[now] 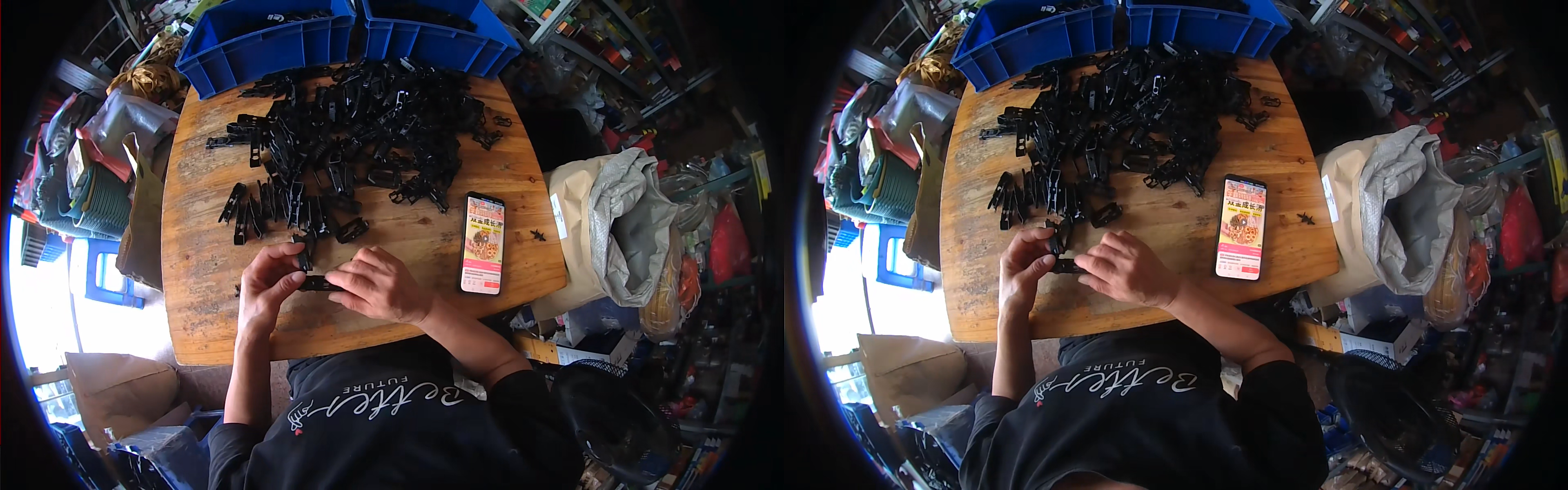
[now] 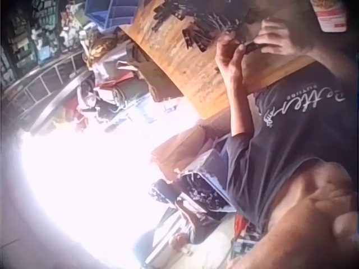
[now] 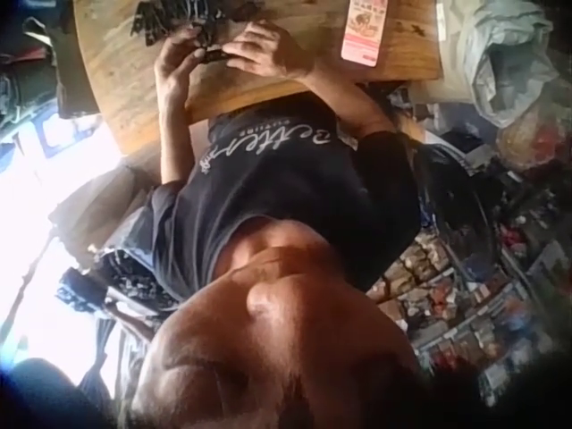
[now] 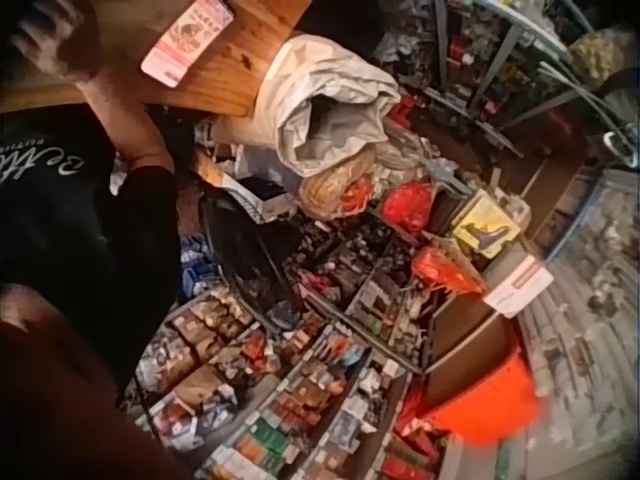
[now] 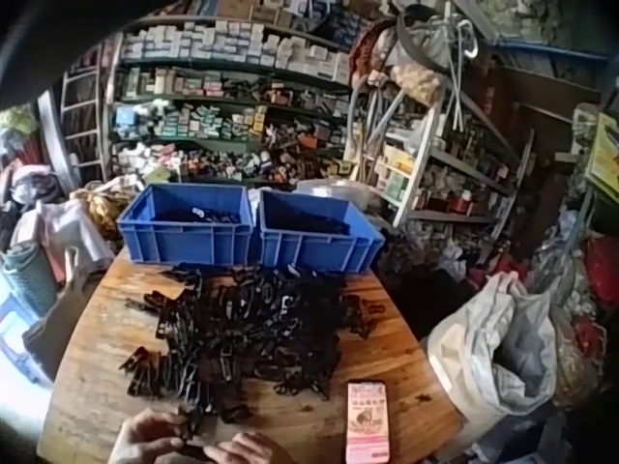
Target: Assembling small black plastic mechanical components by hand at a workbench.
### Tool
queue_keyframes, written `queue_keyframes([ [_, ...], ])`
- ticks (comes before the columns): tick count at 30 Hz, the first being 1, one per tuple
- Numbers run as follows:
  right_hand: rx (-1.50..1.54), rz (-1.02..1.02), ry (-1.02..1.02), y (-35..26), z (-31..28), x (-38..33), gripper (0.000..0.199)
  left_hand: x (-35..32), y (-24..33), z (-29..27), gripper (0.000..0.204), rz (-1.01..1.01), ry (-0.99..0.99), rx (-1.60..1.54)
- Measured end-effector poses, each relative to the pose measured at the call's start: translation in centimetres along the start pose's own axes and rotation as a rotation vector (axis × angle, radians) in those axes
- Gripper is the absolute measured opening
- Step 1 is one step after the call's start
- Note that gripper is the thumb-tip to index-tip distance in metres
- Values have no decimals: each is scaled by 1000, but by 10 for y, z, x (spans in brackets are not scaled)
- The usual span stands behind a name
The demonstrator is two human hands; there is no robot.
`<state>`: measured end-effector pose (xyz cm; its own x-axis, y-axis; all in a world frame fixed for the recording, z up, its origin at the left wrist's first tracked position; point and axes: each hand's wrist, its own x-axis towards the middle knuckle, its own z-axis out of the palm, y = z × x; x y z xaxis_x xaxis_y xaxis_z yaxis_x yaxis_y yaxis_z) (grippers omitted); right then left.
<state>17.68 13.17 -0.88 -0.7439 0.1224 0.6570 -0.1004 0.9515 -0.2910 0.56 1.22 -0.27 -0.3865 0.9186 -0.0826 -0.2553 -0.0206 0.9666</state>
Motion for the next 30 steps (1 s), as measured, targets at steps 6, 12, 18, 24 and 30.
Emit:
queue_keyframes([
  [6, 84, 67, 23, 2, -1, -1, 33, 2, 11, 5, 41, 170, 222, 171],
  [12, 121, 78, 12, 4, -1, -2, 30, 2, 5, -2, 31, 138, 278, 200],
  [18, 127, 87, 9, 6, -1, -2, 28, 2, 2, -4, 23, 143, 297, 230],
  [24, 146, 106, 7, 5, -1, -1, 27, 2, -1, -8, 20, 229, 325, 358],
  [30, 155, 145, -2, 5, -2, 0, 25, -1, -1, -9, 18, 224, 304, 349],
])
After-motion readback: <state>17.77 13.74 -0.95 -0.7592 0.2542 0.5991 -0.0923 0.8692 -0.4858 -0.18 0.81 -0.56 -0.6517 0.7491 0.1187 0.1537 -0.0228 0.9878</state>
